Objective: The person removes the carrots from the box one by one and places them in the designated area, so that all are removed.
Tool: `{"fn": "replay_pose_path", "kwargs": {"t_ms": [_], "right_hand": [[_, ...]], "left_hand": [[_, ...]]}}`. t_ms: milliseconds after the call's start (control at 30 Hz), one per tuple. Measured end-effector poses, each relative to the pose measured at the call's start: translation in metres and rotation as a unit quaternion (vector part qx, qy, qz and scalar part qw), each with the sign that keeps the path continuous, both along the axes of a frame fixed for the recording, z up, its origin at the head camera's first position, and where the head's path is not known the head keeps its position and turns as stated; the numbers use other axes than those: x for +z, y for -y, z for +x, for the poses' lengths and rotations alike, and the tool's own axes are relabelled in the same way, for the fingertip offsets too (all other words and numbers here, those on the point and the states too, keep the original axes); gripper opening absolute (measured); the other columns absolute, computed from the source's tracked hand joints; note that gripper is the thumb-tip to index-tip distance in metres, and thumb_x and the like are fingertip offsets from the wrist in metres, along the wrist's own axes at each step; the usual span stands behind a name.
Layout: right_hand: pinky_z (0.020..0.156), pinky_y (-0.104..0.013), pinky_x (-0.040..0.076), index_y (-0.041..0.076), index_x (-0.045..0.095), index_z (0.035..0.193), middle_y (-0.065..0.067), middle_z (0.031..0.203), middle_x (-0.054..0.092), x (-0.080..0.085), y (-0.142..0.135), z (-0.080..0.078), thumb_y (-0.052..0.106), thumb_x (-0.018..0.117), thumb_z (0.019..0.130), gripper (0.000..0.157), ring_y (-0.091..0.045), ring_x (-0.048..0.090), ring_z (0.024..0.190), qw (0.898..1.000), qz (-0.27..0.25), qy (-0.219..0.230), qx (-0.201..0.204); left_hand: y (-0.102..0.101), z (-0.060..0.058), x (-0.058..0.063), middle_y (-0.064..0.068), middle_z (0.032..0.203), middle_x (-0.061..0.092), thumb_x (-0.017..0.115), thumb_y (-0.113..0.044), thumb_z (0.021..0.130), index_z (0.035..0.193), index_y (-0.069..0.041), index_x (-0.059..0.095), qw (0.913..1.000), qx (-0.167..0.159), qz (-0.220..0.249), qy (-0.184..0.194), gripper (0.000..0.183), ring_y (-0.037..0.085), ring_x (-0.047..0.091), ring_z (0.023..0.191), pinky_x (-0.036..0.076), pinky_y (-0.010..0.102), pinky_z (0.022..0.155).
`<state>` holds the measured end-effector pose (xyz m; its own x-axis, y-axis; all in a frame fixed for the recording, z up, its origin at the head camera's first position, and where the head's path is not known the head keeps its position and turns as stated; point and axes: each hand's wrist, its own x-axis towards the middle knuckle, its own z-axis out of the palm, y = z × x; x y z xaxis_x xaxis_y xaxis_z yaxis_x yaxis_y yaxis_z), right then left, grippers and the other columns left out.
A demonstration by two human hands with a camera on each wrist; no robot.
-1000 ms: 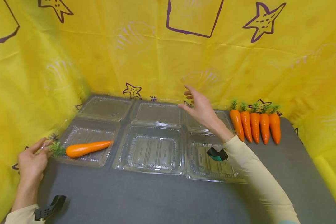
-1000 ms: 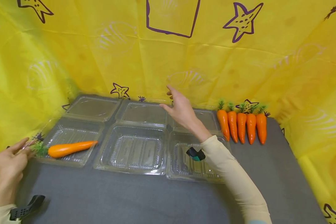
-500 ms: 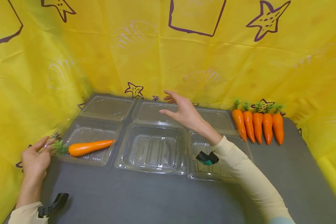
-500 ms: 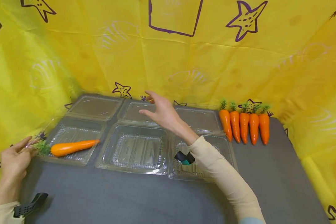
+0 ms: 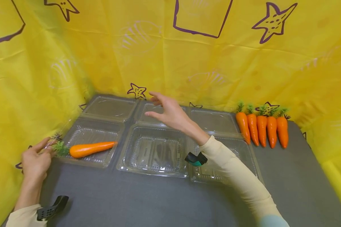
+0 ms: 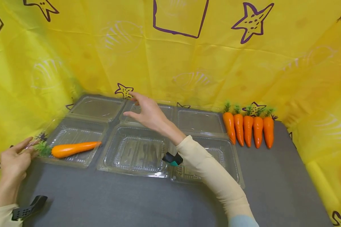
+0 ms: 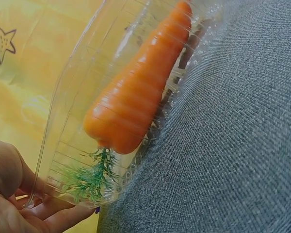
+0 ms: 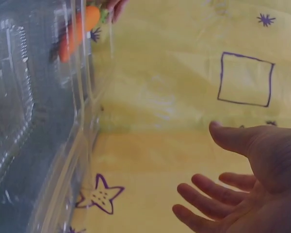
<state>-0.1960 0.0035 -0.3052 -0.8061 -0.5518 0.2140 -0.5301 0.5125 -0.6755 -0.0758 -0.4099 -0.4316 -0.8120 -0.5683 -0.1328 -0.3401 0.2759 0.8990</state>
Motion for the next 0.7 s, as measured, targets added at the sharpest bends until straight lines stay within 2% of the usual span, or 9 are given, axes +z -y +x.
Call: {"fn": "replay_pose_path", "kwargs": {"t_ms": [100, 200, 267, 333, 400, 500, 533, 567, 700], "right_hand": [[0.102, -0.032, 0.046, 0.006, 0.04, 0.148, -0.009, 0.134, 0.058, -0.001, 0.011, -0.002, 0.024, 0.073, 0.09, 0.069, -0.023, 0.057, 0.12, 1.0, -0.005, 0.016, 0.011], [0.101, -0.029, 0.046, 0.007, 0.039, 0.149, -0.009, 0.135, 0.057, -0.004, 0.023, -0.004, 0.025, 0.072, 0.09, 0.069, -0.024, 0.057, 0.12, 0.999, -0.001, 0.029, 0.026], [0.1, -0.029, 0.047, 0.007, 0.039, 0.149, -0.008, 0.135, 0.057, -0.006, 0.031, -0.006, 0.026, 0.072, 0.091, 0.069, -0.023, 0.057, 0.12, 0.999, 0.008, 0.031, 0.035], [0.099, -0.028, 0.048, 0.007, 0.039, 0.149, -0.008, 0.134, 0.058, -0.009, 0.039, -0.008, 0.027, 0.072, 0.09, 0.07, -0.023, 0.058, 0.119, 0.999, 0.014, 0.029, 0.039], [0.098, -0.028, 0.048, 0.007, 0.04, 0.148, -0.008, 0.133, 0.058, -0.013, 0.047, -0.009, 0.027, 0.072, 0.09, 0.069, -0.022, 0.058, 0.118, 0.999, 0.026, 0.025, 0.037], [0.096, -0.028, 0.049, 0.007, 0.041, 0.148, -0.008, 0.134, 0.058, -0.022, 0.06, -0.009, 0.029, 0.072, 0.09, 0.07, -0.022, 0.059, 0.117, 0.998, 0.05, 0.026, 0.038], [0.095, -0.027, 0.049, 0.007, 0.041, 0.148, -0.008, 0.134, 0.058, -0.025, 0.065, -0.009, 0.029, 0.072, 0.09, 0.069, -0.021, 0.058, 0.118, 0.997, 0.061, 0.025, 0.042], [0.095, -0.026, 0.049, 0.008, 0.041, 0.148, -0.009, 0.135, 0.058, -0.028, 0.069, -0.008, 0.03, 0.072, 0.09, 0.069, -0.021, 0.058, 0.119, 0.996, 0.074, 0.024, 0.049], [0.096, -0.023, 0.048, 0.008, 0.042, 0.147, -0.008, 0.134, 0.06, -0.035, 0.086, -0.007, 0.031, 0.071, 0.091, 0.067, -0.019, 0.058, 0.12, 0.992, 0.098, 0.016, 0.074]], "left_hand": [[0.0, 0.001, 0.0, -0.03, 0.083, 0.053, 0.048, -0.006, 0.097, 0.145, 0.001, 0.039, 1.0, 0.0, -0.004, 0.002, 0.05, -0.01, 0.059, 0.058, 0.046, 0.014, 0.045], [0.0, 0.0, 0.0, -0.007, 0.114, 0.065, 0.046, -0.007, 0.098, 0.147, 0.0, 0.038, 0.9996, 0.002, -0.02, 0.018, 0.05, -0.012, 0.059, 0.059, 0.048, 0.012, 0.049], [-0.001, 0.0, 0.001, 0.012, 0.133, 0.058, 0.046, -0.007, 0.098, 0.147, -0.001, 0.038, 0.9991, 0.003, -0.034, 0.028, 0.05, -0.013, 0.057, 0.059, 0.047, 0.013, 0.048], [-0.002, -0.001, 0.001, 0.028, 0.145, 0.041, 0.045, -0.008, 0.098, 0.147, -0.001, 0.037, 0.998, -0.001, -0.053, 0.034, 0.05, -0.015, 0.052, 0.061, 0.046, 0.013, 0.048], [-0.004, -0.002, 0.002, 0.033, 0.144, 0.039, 0.044, -0.008, 0.098, 0.147, -0.001, 0.037, 0.9976, -0.005, -0.062, 0.032, 0.05, -0.015, 0.05, 0.062, 0.045, 0.013, 0.047], [-0.006, -0.003, 0.002, 0.033, 0.144, 0.038, 0.043, -0.008, 0.098, 0.147, -0.001, 0.037, 0.997, -0.007, -0.071, 0.03, 0.05, -0.015, 0.046, 0.069, 0.045, 0.012, 0.05], [-0.007, -0.003, 0.002, 0.033, 0.144, 0.039, 0.043, -0.008, 0.098, 0.147, -0.001, 0.037, 0.9971, -0.006, -0.07, 0.028, 0.05, -0.016, 0.047, 0.068, 0.046, 0.011, 0.051], [-0.007, -0.003, 0.002, 0.028, 0.141, 0.045, 0.044, -0.008, 0.098, 0.147, -0.001, 0.038, 0.9973, 0.0, -0.067, 0.029, 0.05, -0.016, 0.05, 0.066, 0.046, 0.01, 0.051], [-0.006, -0.001, 0.002, 0.028, 0.141, 0.046, 0.044, -0.007, 0.098, 0.147, -0.001, 0.038, 0.9981, 0.012, -0.057, 0.022, 0.049, -0.015, 0.052, 0.058, 0.046, 0.009, 0.05]]}}
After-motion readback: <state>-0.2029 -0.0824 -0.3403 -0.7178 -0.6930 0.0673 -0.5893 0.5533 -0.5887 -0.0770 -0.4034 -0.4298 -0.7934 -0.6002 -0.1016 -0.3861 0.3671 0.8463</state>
